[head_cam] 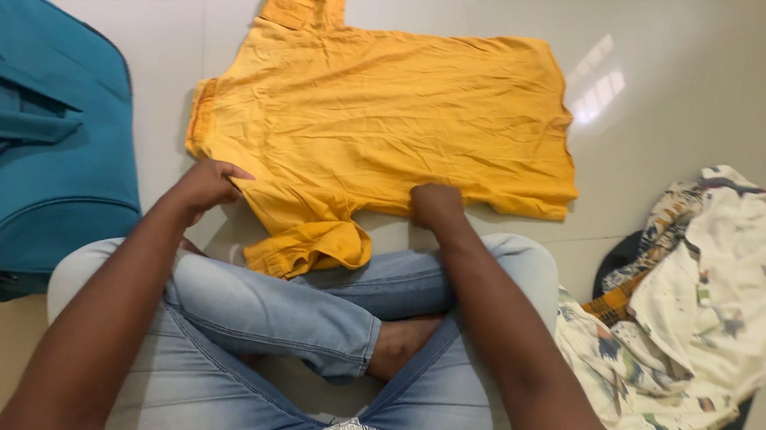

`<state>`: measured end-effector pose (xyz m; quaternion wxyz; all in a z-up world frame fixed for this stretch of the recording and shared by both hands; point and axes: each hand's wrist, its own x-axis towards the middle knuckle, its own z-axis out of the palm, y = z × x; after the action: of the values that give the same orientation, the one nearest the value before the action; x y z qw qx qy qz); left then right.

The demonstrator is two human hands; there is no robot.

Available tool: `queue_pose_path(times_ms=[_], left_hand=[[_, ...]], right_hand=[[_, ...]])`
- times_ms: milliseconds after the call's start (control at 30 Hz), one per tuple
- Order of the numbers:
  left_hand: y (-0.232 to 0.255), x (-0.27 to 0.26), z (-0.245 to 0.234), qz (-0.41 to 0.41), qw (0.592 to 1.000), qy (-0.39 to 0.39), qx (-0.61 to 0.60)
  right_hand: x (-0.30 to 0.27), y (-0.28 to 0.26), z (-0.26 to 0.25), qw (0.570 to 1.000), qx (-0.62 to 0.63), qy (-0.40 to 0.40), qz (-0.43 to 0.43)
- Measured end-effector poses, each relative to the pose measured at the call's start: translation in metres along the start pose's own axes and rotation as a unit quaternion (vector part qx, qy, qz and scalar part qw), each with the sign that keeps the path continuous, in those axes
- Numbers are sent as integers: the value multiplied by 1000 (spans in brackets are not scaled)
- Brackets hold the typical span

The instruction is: The person buttons a yellow shirt and then folds it by tucking the sleeves and sides together while sitting on the floor.

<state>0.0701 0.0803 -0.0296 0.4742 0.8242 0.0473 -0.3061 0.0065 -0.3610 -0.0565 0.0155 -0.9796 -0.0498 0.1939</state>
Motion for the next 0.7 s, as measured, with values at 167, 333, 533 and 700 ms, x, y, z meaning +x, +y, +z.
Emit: queue_pose_path(times_ms=[167, 333, 533, 700], left_hand=[[22, -23, 15, 66, 987, 81, 126], [44, -43, 27, 36, 933, 120, 339], [34, -30, 37, 78, 875, 136, 458], [41, -27, 42, 92, 831, 149, 529]], right_hand=[[-3, 37, -14, 995, -55, -50, 67], [-25, 111, -36, 986, 31, -100, 128], [-109, 210, 19, 936, 191, 223, 193], [-121, 201, 49, 900, 221, 358, 116]])
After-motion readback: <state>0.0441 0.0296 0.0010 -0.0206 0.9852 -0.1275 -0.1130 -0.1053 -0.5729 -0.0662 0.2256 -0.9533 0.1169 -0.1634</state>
